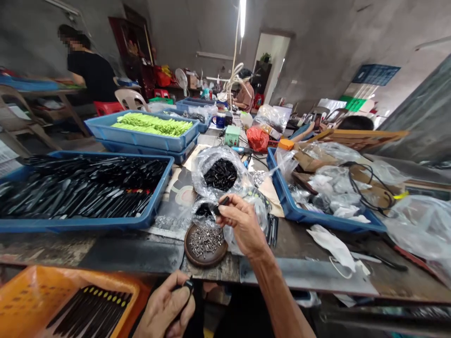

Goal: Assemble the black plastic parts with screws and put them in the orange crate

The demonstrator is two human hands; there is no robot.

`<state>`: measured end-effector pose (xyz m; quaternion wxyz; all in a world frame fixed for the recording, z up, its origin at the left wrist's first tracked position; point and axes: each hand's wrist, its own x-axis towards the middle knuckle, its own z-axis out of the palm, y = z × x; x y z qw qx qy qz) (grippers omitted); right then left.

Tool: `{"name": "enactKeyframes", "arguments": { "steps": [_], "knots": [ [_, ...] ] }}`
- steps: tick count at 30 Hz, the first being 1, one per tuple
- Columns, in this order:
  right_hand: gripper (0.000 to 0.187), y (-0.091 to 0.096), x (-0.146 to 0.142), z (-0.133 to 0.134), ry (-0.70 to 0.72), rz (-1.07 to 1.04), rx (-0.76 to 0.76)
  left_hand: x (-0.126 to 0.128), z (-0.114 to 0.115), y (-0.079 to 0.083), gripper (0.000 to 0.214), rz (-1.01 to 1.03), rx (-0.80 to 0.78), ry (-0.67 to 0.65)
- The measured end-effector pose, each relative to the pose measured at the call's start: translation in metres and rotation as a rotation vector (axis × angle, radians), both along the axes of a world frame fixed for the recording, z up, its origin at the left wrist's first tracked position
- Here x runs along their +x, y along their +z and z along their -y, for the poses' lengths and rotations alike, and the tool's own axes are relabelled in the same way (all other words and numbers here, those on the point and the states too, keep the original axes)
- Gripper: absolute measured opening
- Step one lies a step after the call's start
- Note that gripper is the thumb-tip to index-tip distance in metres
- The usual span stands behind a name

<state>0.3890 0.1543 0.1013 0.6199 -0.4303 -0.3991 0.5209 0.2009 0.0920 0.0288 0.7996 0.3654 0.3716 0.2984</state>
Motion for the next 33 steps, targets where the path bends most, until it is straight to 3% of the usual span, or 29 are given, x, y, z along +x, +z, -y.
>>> {"name": "enactKeyframes", "arguments": {
  "steps": [5, 12, 22, 33],
  "knots": [
    [0.022, -0.029, -0.016, 0.047, -0.025, -0.088, -0.109, 0.007, 0.005, 0.016, 0.024, 0.01, -0.015, 0.0],
    [0.022, -0.07, -0.025, 0.081, -0.082, -0.15, -0.2, 0.014, 0.01, 0.01, 0.019, 0.024, -0.033, -0.019],
    [0.018, -0.087, -0.015, 0.093, -0.127, -0.107, -0.165, 0.027, 0.015, 0.005, 0.018, 0.023, -0.053, -0.034],
    [0.014, -0.095, -0.012, 0.104, -0.034, -0.098, -0.122, 0.031, 0.019, 0.002, 0.019, -0.004, -0.045, -0.084]
  ]
}}
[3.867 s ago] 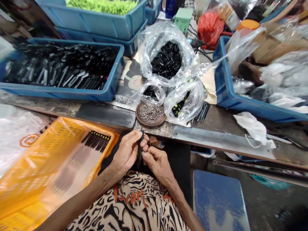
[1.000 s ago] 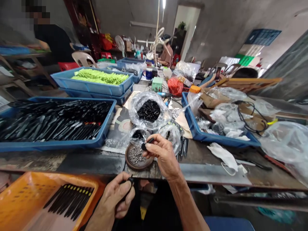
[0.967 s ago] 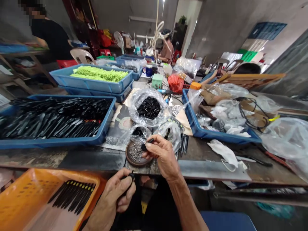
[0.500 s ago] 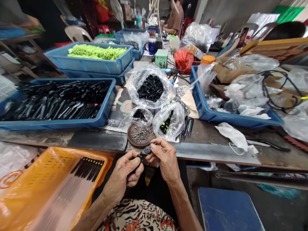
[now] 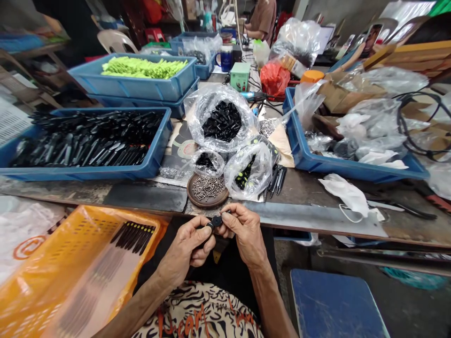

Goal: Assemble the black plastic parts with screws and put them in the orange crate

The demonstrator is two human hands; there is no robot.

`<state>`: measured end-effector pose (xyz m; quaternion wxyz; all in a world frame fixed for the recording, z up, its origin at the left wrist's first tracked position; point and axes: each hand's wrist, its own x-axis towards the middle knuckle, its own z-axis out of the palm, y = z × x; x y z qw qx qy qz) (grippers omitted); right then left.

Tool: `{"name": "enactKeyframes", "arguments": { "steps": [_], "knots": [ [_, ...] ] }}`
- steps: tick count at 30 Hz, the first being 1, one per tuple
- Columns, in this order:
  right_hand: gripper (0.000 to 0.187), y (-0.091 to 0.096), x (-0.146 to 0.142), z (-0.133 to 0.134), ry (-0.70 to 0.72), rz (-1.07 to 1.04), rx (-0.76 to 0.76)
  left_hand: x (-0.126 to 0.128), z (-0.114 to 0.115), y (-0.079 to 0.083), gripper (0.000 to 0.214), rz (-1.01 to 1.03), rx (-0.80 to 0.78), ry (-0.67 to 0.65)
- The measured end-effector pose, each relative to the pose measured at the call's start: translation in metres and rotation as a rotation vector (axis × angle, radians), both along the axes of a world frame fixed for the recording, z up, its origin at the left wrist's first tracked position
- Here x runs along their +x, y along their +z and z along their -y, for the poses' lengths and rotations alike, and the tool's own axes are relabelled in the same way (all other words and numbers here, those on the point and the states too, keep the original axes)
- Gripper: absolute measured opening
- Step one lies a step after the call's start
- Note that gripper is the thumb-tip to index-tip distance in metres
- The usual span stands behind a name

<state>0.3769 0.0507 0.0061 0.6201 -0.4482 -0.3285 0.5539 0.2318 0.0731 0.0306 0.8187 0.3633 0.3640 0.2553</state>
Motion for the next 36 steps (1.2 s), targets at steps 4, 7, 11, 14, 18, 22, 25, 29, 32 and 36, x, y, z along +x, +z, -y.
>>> {"name": "enactKeyframes", "arguments": {
  "steps": [4, 7, 11, 14, 18, 22, 25, 29, 32, 36],
  "knots": [
    [0.013, -0.004, 0.0, 0.005, 0.014, 0.05, 0.007, -0.001, 0.004, -0.002, 0.019, -0.057, 0.014, -0.032],
    [0.012, -0.008, 0.0, 0.01, 0.031, 0.062, 0.0, -0.002, 0.007, -0.005, 0.02, -0.127, 0.063, -0.057],
    [0.012, -0.014, 0.001, 0.018, 0.048, 0.031, -0.002, -0.004, 0.008, -0.008, 0.019, -0.239, 0.261, -0.133],
    [0.013, -0.021, 0.004, 0.026, 0.049, 0.015, -0.034, -0.005, 0.009, -0.009, 0.017, -0.391, 0.518, -0.172],
    [0.014, -0.032, 0.007, 0.038, 0.0, 0.118, -0.135, -0.004, 0.011, -0.013, 0.009, -0.619, 0.778, -0.296],
    [0.016, -0.039, 0.01, 0.046, -0.033, 0.174, -0.187, -0.003, 0.014, -0.021, 0.006, -0.775, 0.943, -0.402],
    [0.013, -0.041, 0.012, 0.048, -0.003, 0.204, -0.182, -0.004, 0.018, -0.028, 0.007, -0.795, 1.014, -0.378],
    [0.01, -0.04, 0.012, 0.048, 0.03, 0.235, -0.159, -0.005, 0.02, -0.031, 0.008, -0.797, 1.057, -0.388],
    [0.008, -0.038, 0.01, 0.046, 0.039, 0.266, -0.124, -0.006, 0.02, -0.03, 0.009, -0.784, 1.073, -0.382],
    [0.007, -0.032, 0.008, 0.043, 0.068, 0.336, -0.099, -0.009, 0.018, -0.028, 0.01, -0.782, 1.02, -0.395]
  ]
}}
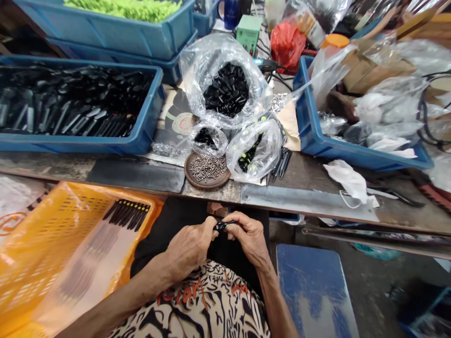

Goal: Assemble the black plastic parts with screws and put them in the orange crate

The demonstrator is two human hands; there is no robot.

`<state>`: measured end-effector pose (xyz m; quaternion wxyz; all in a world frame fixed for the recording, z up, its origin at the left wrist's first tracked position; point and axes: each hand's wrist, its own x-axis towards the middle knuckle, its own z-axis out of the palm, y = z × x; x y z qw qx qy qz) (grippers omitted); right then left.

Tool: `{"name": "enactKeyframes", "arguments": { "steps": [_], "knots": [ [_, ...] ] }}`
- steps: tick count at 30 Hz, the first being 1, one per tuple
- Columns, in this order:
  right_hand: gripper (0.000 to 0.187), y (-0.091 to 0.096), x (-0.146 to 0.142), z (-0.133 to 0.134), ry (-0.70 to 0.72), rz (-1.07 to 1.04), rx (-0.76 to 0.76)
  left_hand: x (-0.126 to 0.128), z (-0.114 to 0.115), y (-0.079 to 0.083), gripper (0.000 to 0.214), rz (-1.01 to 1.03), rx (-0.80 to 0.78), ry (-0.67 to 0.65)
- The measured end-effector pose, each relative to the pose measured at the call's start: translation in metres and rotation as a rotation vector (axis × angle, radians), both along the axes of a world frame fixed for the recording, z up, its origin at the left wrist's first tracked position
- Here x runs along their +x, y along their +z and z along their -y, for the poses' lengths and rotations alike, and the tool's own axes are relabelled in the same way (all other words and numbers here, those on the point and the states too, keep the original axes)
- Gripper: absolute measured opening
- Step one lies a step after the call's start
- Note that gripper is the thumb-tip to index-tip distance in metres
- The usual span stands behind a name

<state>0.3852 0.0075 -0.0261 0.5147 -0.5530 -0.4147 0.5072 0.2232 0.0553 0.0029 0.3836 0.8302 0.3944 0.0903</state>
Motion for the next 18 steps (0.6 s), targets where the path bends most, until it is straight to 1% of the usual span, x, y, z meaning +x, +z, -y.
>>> {"name": "enactKeyframes", "arguments": {
  "steps": [4, 7, 9, 11, 12, 14, 16, 18],
  "knots": [
    [0.011, 0.004, -0.003, -0.003, 0.036, 0.01, -0.016, -0.002, -0.003, -0.001, 0.006, 0.094, -0.133, 0.026],
    [0.016, 0.003, -0.01, -0.007, 0.025, -0.038, -0.047, -0.002, -0.007, 0.0, 0.007, 0.23, -0.294, 0.052],
    [0.018, 0.001, -0.016, -0.01, -0.034, -0.181, -0.07, -0.001, -0.009, 0.001, 0.006, 0.334, -0.476, 0.103],
    [0.02, -0.001, -0.021, -0.012, -0.11, -0.343, -0.088, 0.0, -0.011, 0.003, 0.007, 0.418, -0.72, 0.158],
    [0.019, -0.001, -0.023, -0.014, -0.136, -0.394, -0.094, 0.001, -0.011, 0.005, 0.01, 0.45, -0.845, 0.18],
    [0.019, -0.001, -0.024, -0.015, -0.152, -0.43, -0.104, 0.002, -0.011, 0.008, 0.019, 0.51, -1.05, 0.209],
    [0.018, 0.0, -0.025, -0.016, -0.147, -0.431, -0.119, 0.003, -0.011, 0.009, 0.024, 0.575, -1.172, 0.239],
    [0.019, 0.0, -0.024, -0.016, -0.14, -0.429, -0.131, 0.004, -0.009, 0.009, 0.026, 0.622, -1.235, 0.273]
  ]
}}
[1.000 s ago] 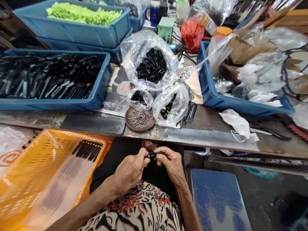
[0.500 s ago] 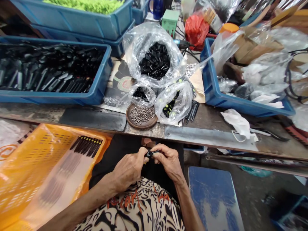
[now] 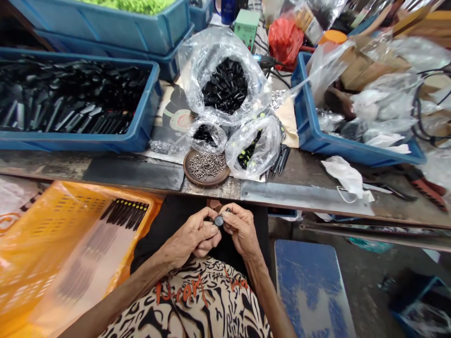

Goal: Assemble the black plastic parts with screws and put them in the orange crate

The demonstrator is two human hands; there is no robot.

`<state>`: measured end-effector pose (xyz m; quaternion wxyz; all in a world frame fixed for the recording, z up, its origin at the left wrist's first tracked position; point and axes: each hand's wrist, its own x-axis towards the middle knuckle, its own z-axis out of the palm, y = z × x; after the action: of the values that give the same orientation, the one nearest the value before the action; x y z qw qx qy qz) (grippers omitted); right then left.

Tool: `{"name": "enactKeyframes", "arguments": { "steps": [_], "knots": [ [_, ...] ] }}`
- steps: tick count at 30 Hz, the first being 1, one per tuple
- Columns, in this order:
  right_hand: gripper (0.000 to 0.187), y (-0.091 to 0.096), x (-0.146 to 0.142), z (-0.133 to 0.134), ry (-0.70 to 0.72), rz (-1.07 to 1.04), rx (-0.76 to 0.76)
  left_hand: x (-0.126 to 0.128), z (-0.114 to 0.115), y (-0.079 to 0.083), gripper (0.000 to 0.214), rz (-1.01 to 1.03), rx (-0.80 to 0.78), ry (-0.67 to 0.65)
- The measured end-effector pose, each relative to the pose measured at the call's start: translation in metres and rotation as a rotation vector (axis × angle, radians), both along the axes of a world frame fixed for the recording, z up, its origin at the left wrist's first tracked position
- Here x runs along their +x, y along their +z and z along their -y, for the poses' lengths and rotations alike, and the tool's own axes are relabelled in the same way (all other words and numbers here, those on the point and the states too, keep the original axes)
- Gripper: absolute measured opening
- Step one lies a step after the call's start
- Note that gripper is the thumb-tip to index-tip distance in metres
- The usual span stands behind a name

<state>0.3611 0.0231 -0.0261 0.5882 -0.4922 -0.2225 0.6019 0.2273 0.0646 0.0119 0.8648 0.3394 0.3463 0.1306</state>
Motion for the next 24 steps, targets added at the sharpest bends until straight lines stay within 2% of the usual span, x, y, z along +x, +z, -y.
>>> {"name": "enactKeyframes", "arguments": {
  "steps": [12, 18, 24],
  "knots": [
    [0.02, 0.0007, 0.0024, 0.0007, 0.068, -0.025, 0.014, 0.0015, 0.0042, 0.0, 0.024, 0.034, -0.063, 0.045],
    [0.022, 0.0001, 0.0002, 0.0021, 0.036, -0.015, 0.0, 0.0048, 0.0061, -0.0009, 0.027, 0.018, -0.098, 0.07],
    [0.024, 0.0027, -0.0024, 0.0029, 0.062, -0.014, 0.023, 0.0007, 0.0043, -0.006, 0.021, 0.029, 0.018, 0.034]
  ]
}}
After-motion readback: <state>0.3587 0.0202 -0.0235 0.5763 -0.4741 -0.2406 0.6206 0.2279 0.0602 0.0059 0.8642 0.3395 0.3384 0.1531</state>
